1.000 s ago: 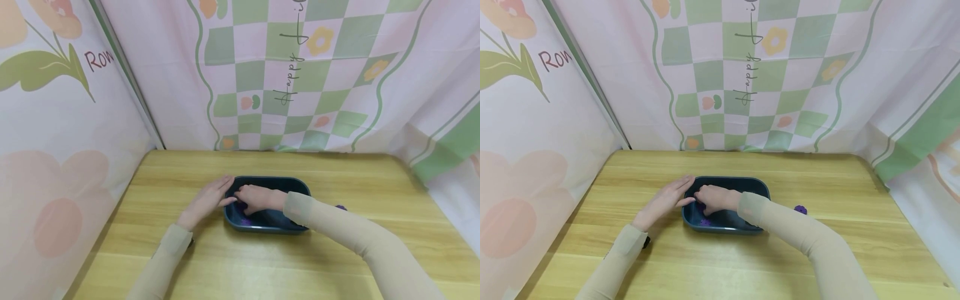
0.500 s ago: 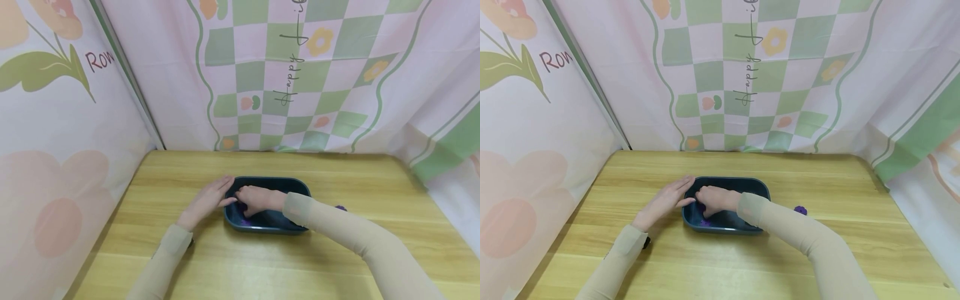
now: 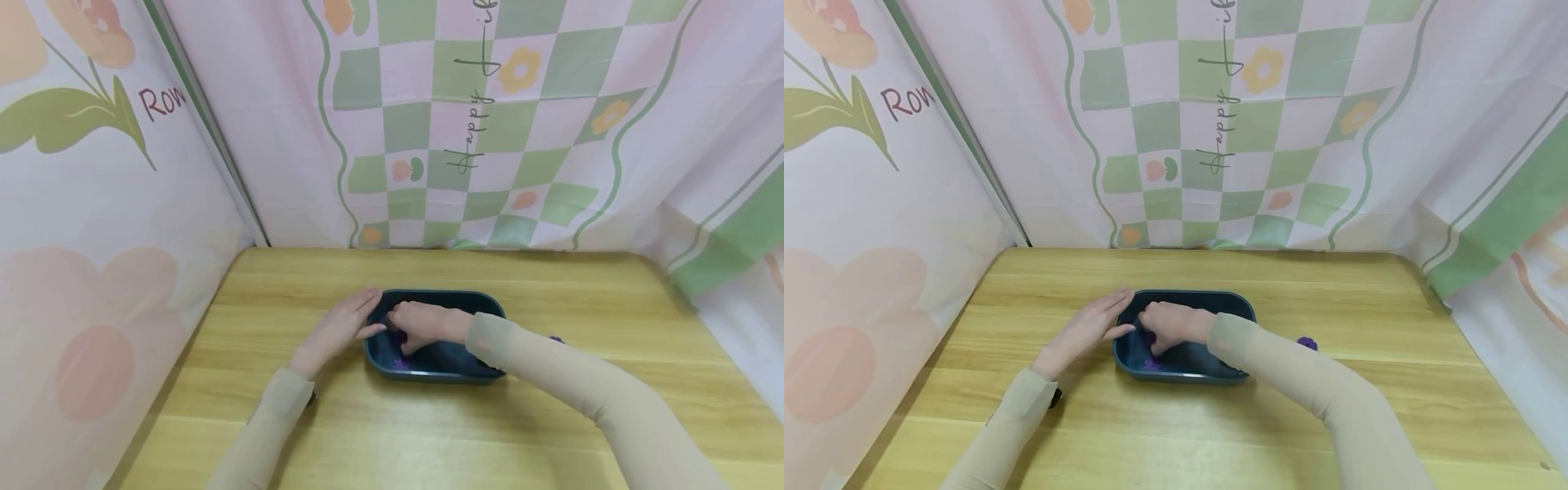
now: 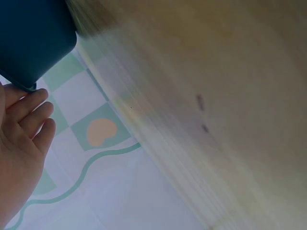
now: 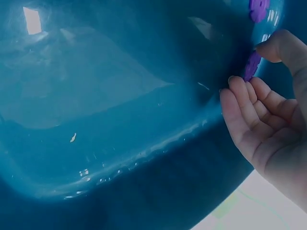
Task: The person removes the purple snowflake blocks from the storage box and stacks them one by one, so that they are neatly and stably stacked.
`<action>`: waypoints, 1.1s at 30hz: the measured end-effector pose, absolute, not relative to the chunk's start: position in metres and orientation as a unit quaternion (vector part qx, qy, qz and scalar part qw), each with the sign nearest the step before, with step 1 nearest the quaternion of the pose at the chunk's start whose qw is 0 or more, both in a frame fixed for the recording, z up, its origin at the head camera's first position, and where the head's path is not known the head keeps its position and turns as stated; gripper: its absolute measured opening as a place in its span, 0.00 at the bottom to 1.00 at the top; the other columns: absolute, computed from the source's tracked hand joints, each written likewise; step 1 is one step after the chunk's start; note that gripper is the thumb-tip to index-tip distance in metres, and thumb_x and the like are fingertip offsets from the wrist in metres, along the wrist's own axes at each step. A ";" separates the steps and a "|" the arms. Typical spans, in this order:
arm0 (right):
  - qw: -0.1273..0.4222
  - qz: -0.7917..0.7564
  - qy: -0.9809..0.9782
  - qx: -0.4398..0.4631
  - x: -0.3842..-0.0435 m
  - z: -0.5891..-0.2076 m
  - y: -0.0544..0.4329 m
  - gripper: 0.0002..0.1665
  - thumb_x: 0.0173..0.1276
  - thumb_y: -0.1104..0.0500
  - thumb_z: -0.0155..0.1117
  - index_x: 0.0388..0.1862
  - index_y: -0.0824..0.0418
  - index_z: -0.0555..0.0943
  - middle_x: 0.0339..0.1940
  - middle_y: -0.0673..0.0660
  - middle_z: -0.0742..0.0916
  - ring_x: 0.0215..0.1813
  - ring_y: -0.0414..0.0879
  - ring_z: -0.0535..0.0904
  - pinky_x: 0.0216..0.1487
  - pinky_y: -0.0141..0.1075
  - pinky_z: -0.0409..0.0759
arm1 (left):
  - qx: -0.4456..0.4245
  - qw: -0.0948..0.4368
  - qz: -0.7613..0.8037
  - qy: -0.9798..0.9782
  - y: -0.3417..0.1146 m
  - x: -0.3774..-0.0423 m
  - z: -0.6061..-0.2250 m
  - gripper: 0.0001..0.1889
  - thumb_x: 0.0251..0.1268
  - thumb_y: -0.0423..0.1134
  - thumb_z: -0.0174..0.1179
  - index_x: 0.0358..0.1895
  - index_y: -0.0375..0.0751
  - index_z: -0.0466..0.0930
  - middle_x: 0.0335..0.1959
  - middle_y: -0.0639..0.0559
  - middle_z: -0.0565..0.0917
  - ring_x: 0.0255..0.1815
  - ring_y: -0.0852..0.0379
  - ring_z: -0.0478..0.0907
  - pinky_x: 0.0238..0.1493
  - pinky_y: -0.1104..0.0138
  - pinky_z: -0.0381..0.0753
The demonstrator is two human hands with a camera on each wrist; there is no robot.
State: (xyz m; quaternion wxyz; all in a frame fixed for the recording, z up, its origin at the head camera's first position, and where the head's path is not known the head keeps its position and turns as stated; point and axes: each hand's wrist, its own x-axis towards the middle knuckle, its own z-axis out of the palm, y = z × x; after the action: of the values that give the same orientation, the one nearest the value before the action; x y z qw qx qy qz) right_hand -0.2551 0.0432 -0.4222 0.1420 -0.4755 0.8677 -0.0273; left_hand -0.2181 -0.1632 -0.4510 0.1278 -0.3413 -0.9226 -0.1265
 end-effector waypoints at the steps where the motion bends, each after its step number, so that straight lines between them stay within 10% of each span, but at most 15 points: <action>1: 0.140 -0.029 0.867 -0.477 -0.255 -0.421 0.044 0.16 0.56 0.55 0.75 0.37 0.60 0.80 0.30 0.50 0.83 0.28 0.36 0.74 0.28 0.24 0.74 | -0.341 0.128 -0.127 -0.923 -0.163 -0.218 -0.451 0.35 0.71 0.54 0.57 0.71 0.31 0.66 0.70 0.35 0.73 0.72 0.42 0.70 0.73 0.52 0.73; 33: 0.123 -0.048 0.874 -0.468 -0.256 -0.393 0.066 0.13 0.57 0.56 0.72 0.36 0.62 0.80 0.31 0.56 0.86 0.26 0.39 0.73 0.27 0.27 0.74 | -0.344 0.140 -0.137 -0.918 -0.161 -0.213 -0.446 0.35 0.69 0.53 0.60 0.70 0.30 0.68 0.70 0.36 0.73 0.71 0.41 0.72 0.72 0.52 0.74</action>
State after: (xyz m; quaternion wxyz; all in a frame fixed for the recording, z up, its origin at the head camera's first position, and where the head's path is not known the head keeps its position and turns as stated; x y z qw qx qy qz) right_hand -0.2562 0.0659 -0.3926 0.1235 -0.4682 0.8737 -0.0476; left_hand -0.2128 -0.1606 -0.4465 0.1397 -0.3441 -0.9183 -0.1370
